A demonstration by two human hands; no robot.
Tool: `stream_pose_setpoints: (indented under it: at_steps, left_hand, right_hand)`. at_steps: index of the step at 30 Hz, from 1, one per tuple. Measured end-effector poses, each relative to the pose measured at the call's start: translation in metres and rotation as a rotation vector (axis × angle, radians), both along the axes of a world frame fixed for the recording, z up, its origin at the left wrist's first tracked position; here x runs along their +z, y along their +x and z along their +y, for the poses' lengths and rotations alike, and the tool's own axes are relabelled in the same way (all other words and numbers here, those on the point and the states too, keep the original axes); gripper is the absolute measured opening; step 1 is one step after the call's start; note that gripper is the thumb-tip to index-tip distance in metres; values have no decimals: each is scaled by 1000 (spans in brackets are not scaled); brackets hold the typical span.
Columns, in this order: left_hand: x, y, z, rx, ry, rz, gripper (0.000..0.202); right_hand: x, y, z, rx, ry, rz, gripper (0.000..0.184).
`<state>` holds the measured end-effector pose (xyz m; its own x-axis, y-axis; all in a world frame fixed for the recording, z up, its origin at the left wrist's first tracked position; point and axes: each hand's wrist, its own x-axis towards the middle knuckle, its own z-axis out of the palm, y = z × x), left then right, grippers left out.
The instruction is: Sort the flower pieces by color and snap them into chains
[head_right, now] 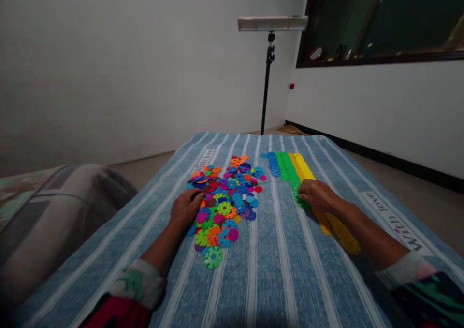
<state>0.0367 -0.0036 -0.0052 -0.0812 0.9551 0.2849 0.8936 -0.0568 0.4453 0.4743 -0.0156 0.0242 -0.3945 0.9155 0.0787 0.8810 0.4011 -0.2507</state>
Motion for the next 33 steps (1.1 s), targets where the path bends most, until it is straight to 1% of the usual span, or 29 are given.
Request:
stream_pose_setpoints:
  at_steps: [3,8,11,13,15,18,24,29,31,33]
  left_hand:
    - [-3,1,-2,-9,8,-7,31]
    - [-6,3,-5,7,19,-27,26]
    - [-6,4,-7,13,20,-45,26]
    - [-8,5,-7,11,28,-61,25]
    - [-9,5,-7,6,35,-75,24]
    - [-10,5,-7,-4,29,-78,24]
    - [-12,5,-6,-5,8,-88,25]
    - [-13,5,-5,-8,11,-87,25]
    - [-13,5,-5,-8,10,-86,25]
    - [-11,5,-6,-7,10,-88,25]
  right_hand:
    - [-1,-37,-10,95,-5,55,22]
    - [-2,-132,-30,346,-4,179,19]
    - [-4,-185,-35,463,55,188,17]
    - [-7,-210,-33,531,109,178,18]
    - [-12,-226,-27,545,151,150,22]
    - [-20,-228,-13,462,180,91,26]
    - [-32,-196,16,251,145,-5,25]
    - [-38,-179,24,83,138,15,27]
    - [-38,-179,21,78,156,50,27]
    - [-36,-184,15,134,183,85,25]
